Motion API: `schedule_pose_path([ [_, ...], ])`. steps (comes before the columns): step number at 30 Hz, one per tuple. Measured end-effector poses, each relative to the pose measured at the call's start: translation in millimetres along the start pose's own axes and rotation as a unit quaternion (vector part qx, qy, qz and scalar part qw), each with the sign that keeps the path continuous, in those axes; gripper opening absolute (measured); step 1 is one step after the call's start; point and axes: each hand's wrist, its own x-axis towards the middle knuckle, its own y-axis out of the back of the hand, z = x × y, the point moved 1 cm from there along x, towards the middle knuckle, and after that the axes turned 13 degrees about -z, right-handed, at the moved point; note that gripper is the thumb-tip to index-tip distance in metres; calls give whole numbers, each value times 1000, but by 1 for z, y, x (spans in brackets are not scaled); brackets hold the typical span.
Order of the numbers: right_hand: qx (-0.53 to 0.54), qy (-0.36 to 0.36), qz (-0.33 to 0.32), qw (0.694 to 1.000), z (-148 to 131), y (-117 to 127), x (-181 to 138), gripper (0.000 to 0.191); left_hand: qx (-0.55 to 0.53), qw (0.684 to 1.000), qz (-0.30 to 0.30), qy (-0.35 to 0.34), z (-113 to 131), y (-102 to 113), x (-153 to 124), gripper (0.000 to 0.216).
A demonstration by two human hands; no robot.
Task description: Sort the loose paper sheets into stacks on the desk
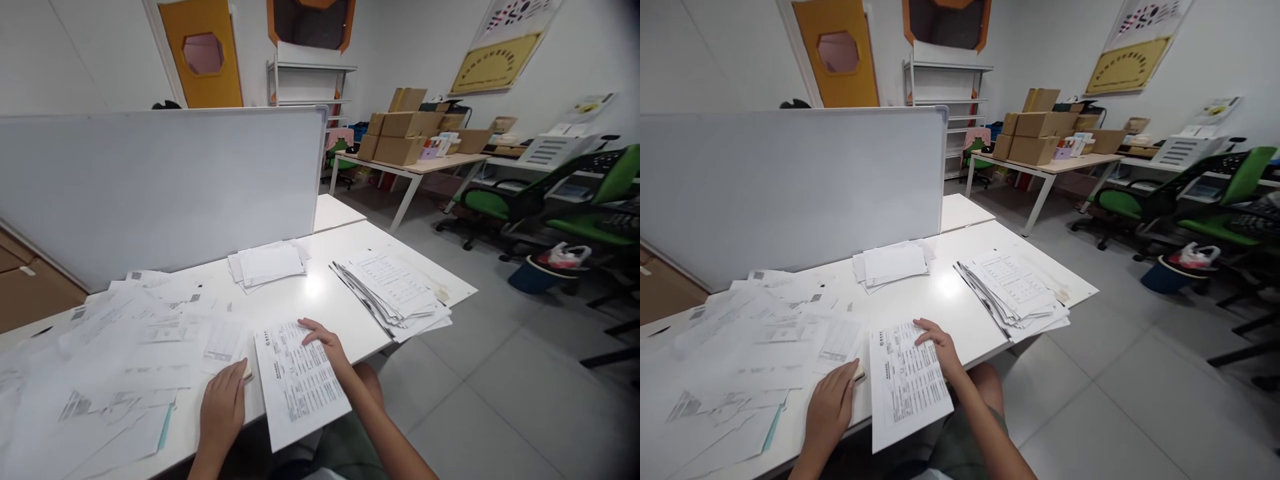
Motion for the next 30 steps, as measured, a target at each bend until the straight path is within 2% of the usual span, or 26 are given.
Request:
schedule_pose_path([
  [3,-75,23,-34,996,-3,-10,1,17,-37,999,0,-1,-4,3,-1,30],
  [6,-132,32,-101,986,-5,-18,5,21,-65,998,-3,-10,-5,6,-1,27],
  [8,-160,32,-149,975,-5,-21,6,25,-72,997,-9,-13,-4,8,-1,26],
  [10,-169,34,-168,971,-4,-21,6,28,-71,997,-13,-13,-3,8,-1,25],
  [19,-10,7,-64,998,-4,-11,-2,19,-79,997,-15,-9,2,8,-2,25],
  [24,-40,17,-90,995,-3,-12,0,25,-74,997,-20,-24,3,10,-2,28],
  [30,-39,-7,-59,997,-2,-11,0,25,-66,997,-8,-31,3,7,-2,27],
])
